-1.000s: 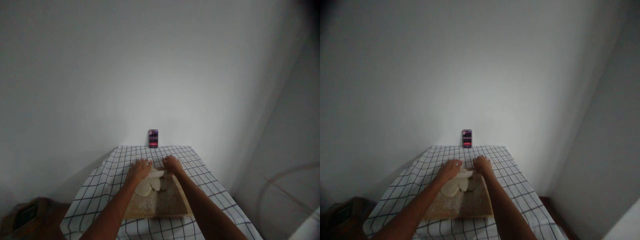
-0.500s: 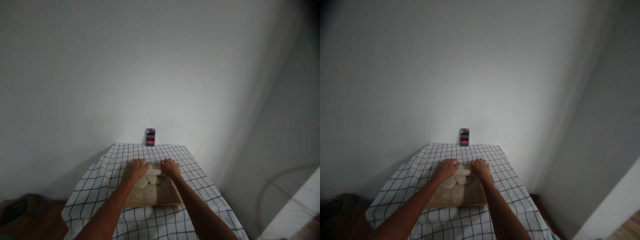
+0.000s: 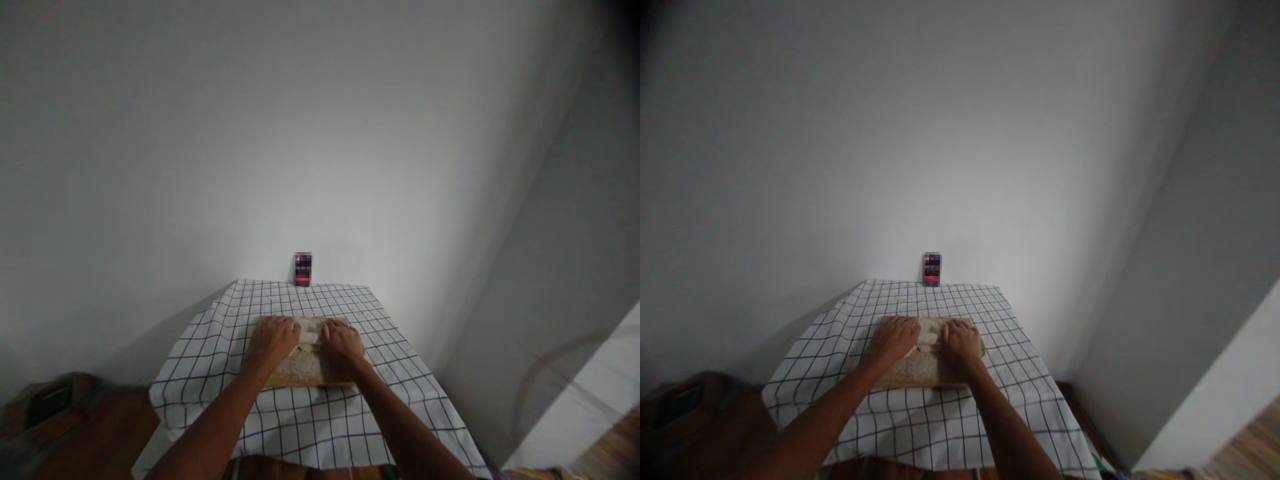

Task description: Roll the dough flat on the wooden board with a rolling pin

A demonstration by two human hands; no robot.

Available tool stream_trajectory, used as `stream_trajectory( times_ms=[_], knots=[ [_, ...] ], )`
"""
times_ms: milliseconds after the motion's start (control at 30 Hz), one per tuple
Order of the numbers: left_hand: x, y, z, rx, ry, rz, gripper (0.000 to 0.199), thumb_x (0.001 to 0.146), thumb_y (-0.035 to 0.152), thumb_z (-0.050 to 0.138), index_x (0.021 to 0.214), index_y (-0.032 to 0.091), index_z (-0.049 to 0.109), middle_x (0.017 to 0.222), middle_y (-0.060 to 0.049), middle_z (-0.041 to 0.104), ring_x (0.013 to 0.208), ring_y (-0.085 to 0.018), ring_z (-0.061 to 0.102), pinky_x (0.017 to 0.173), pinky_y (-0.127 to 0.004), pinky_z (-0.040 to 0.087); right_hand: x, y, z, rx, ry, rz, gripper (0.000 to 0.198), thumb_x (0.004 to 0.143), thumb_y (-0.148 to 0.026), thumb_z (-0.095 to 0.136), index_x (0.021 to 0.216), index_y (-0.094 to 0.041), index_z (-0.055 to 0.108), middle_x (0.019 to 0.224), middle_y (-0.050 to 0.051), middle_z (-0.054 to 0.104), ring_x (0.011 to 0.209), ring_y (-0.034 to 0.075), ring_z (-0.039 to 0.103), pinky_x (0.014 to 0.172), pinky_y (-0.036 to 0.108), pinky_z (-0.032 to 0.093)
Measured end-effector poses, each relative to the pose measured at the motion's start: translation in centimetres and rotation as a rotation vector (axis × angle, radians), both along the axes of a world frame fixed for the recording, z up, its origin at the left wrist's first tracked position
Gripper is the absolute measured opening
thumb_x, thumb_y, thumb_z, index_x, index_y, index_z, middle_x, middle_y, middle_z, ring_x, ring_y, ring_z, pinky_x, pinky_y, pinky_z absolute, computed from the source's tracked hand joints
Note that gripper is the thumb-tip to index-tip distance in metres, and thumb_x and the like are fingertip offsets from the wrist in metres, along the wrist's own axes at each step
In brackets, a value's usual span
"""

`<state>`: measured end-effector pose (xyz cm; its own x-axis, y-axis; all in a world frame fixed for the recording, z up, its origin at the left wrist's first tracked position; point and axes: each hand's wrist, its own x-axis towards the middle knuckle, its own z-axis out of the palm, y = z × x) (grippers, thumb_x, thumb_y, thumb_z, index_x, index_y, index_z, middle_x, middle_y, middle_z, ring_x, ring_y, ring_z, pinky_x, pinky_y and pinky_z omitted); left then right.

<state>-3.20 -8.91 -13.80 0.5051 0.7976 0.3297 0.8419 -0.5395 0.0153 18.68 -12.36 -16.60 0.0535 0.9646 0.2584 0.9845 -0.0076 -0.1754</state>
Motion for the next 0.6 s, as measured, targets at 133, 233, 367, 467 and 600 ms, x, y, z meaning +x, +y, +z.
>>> stream_trajectory(
  times_ms=[133, 233, 367, 467, 600],
  knots=[
    [0.9, 0.9, 0.7, -0.071, 0.023, 0.044, 0.040, 0.117, 0.021, 0.045, 0.129, 0.020, 0.083, 0.136, -0.018, 0.086, 0.132, -0.034, 0.079, 0.112, -0.047, 0.058, 0.6, 1.8, 0.5, -0.025, 0.008, -0.024, 0.049, 0.124, -0.034, 0.035, 0.127, -0.021, 0.083, 0.144, 0.014, 0.084, 0.136, 0.027, 0.076, 0.115, 0.038, 0.056],
    [2.3, 2.7, 1.4, -0.124, 0.018, 0.191, 0.046, 0.119, 0.028, 0.038, 0.134, 0.019, 0.081, 0.136, -0.020, 0.087, 0.130, -0.035, 0.080, 0.109, -0.048, 0.060, 1.2, 3.9, 1.0, -0.117, -0.018, -0.067, 0.048, 0.124, -0.031, 0.034, 0.129, -0.023, 0.081, 0.140, 0.015, 0.085, 0.130, 0.028, 0.080, 0.108, 0.039, 0.059],
    [3.8, 6.1, 2.2, -0.236, -0.001, 0.287, 0.047, 0.117, 0.035, 0.039, 0.134, 0.022, 0.081, 0.137, -0.017, 0.088, 0.131, -0.034, 0.081, 0.109, -0.046, 0.061, 1.8, 7.0, 1.4, -0.179, -0.039, -0.030, 0.045, 0.122, -0.031, 0.037, 0.131, -0.023, 0.080, 0.143, 0.017, 0.083, 0.134, 0.031, 0.078, 0.109, 0.044, 0.059],
    [4.3, 8.4, 2.4, -0.325, -0.017, 0.334, 0.052, 0.116, 0.038, 0.037, 0.134, 0.020, 0.082, 0.140, -0.018, 0.087, 0.133, -0.033, 0.081, 0.108, -0.045, 0.061, 2.3, 9.7, 1.2, -0.185, -0.016, -0.028, 0.042, 0.120, -0.031, 0.042, 0.135, -0.021, 0.080, 0.146, 0.018, 0.082, 0.137, 0.031, 0.076, 0.114, 0.045, 0.057],
    [4.3, 10.7, 2.4, -0.325, -0.034, 0.360, 0.057, 0.115, 0.036, 0.033, 0.131, 0.015, 0.084, 0.139, -0.021, 0.087, 0.134, -0.034, 0.081, 0.108, -0.046, 0.062, 2.6, 13.2, 1.0, -0.189, 0.033, -0.053, 0.046, 0.120, -0.030, 0.039, 0.136, -0.016, 0.081, 0.146, 0.022, 0.081, 0.137, 0.032, 0.077, 0.112, 0.045, 0.058]
  ],
)
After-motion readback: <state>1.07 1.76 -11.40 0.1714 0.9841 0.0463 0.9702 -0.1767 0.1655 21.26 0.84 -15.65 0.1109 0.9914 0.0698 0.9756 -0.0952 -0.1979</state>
